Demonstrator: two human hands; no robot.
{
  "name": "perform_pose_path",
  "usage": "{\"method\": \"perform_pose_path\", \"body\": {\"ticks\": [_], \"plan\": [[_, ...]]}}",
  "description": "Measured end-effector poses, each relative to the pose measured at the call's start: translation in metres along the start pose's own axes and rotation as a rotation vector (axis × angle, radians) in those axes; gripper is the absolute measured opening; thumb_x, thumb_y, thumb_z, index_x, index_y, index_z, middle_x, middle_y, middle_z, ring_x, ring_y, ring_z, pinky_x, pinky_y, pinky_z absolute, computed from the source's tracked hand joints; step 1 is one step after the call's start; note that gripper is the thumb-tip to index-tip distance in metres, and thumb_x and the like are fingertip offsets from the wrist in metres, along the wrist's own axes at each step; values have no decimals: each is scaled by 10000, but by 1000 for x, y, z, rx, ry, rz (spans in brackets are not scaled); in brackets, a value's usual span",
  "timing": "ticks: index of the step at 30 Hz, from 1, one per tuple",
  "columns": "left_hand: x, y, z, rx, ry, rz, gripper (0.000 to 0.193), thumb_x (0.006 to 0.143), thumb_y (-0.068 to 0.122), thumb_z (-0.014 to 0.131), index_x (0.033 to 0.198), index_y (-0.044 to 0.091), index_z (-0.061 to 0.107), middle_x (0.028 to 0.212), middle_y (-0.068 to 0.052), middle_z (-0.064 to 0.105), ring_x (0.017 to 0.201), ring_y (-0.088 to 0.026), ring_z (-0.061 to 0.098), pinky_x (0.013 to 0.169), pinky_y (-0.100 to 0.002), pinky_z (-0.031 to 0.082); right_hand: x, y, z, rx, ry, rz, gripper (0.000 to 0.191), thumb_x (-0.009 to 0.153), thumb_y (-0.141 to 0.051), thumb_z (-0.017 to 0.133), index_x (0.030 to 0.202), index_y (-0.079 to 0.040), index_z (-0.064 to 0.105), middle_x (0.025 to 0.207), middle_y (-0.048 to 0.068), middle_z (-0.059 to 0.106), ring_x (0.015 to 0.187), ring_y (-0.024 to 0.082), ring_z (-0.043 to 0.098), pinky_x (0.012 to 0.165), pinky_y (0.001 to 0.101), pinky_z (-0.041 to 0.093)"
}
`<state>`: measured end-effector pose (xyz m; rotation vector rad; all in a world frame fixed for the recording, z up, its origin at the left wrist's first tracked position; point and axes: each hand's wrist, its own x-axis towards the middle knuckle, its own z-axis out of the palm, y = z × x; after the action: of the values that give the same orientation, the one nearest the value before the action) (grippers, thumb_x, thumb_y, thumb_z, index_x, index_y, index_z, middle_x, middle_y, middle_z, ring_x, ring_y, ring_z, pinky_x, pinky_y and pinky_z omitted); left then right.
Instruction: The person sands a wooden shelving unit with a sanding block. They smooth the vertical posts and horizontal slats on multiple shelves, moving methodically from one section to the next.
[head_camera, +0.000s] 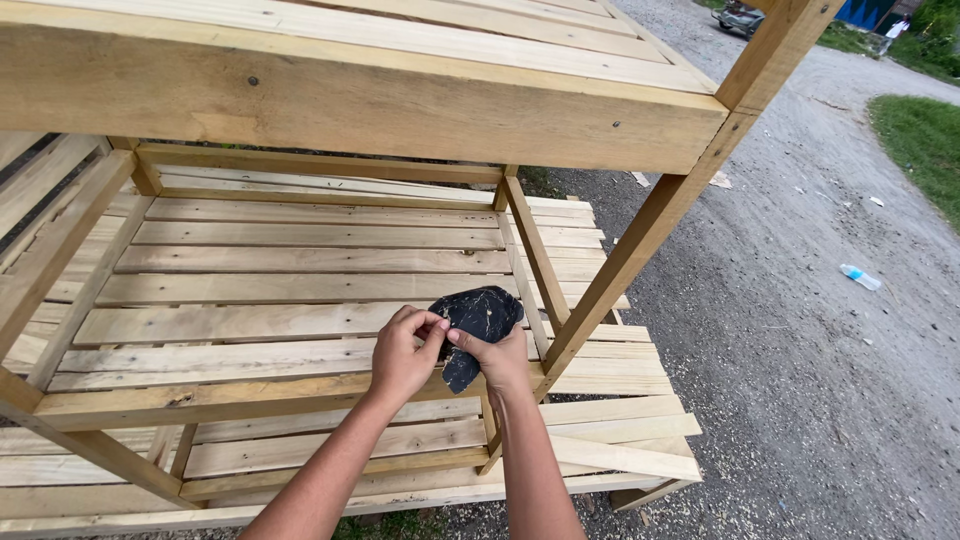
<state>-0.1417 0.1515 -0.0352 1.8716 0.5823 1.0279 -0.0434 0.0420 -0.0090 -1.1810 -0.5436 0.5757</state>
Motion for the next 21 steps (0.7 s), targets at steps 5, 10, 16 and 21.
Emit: {"method": "perform_pose_path", "body": {"ticks": [5, 10, 16, 21], "plan": [[-1, 3, -2, 24, -12, -37, 201, 950, 231, 689, 892, 40, 673, 921, -30, 625, 749, -139, 670, 598, -298, 558, -1, 0, -2, 89, -9, 7, 355, 715, 146, 798, 1028, 4, 708, 940, 100, 773, 818, 189, 755, 719, 316, 619], [1, -4, 0, 90, -17, 69, 209, 971, 249, 678, 1065, 73, 614, 1038, -66, 598, 837, -189, 660, 744, -348, 547, 0, 3, -8, 147, 1, 31, 379, 731, 109, 794, 1063, -47, 698, 981, 85, 756, 863, 182, 738, 754, 336, 604], [32, -48, -23, 420, -27, 81, 319, 904, 230, 701, 1182, 117, 594, 1178, -113, 586, 1040, -278, 642, 844, -422, 544, 30, 15, -41, -760, 128, -392, 520, 852, 41, 577, 1358, -49, 654, 1334, 159, 694, 1202, 271, 658, 1046, 373, 508], [48, -97, -55, 623, -69, -73, 370, 940, 320, 621, 1267, 149, 583, 1289, -98, 588, 1183, -327, 610, 930, -464, 529, 10, 76, -5, -1544, -244, -342, 621, 983, -248, 528, 1560, -92, 359, 1620, 176, 326, 1485, 355, 316, 1212, 463, 266]]}}
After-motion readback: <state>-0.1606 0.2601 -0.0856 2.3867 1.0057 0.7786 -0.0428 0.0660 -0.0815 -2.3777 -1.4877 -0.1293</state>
